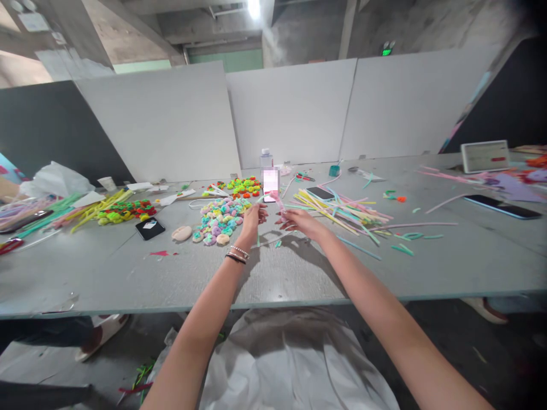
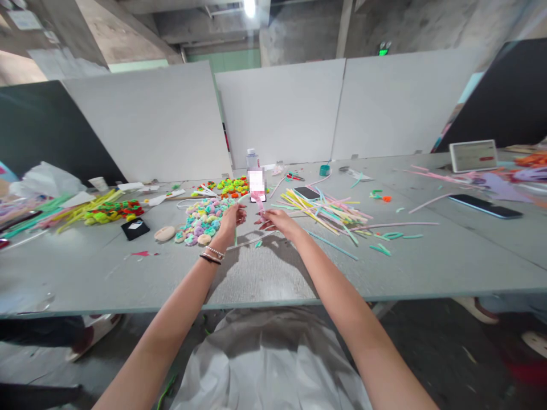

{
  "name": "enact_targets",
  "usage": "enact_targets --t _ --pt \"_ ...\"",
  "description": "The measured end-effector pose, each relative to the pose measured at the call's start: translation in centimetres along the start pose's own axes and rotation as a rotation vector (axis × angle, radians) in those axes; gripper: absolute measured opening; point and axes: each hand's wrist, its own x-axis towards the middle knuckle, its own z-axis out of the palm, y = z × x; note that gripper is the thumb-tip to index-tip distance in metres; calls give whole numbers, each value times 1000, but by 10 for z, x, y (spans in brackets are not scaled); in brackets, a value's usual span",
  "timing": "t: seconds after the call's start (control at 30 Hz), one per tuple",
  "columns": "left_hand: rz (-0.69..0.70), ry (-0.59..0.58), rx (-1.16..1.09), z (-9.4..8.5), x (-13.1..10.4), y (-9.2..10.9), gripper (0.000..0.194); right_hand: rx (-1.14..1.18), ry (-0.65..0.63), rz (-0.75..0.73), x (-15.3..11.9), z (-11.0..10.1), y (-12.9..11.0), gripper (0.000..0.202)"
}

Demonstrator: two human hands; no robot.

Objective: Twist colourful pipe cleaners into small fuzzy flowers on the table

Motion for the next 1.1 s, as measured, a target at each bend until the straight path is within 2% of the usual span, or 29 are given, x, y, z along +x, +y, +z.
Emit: enact_targets --t 0.2,0.47,0.67,0.93,1.1 --pt "12 -312 401 10 -5 -16 35 -51 175 25 4 -1 2 14" --pt "-6 -512 430 12 -9 -20 28 -106 273 6 8 -3 8 25" --pt "-49 -535 413 11 -11 -17 41 -130 278 4 6 0 6 27" --pt "-89 -470 372 17 -13 -19 38 -158 305 -12 7 3 5 26" --pt "-81 -481 315 17 -11 -24 37 -172 315 -9 8 3 6 28"
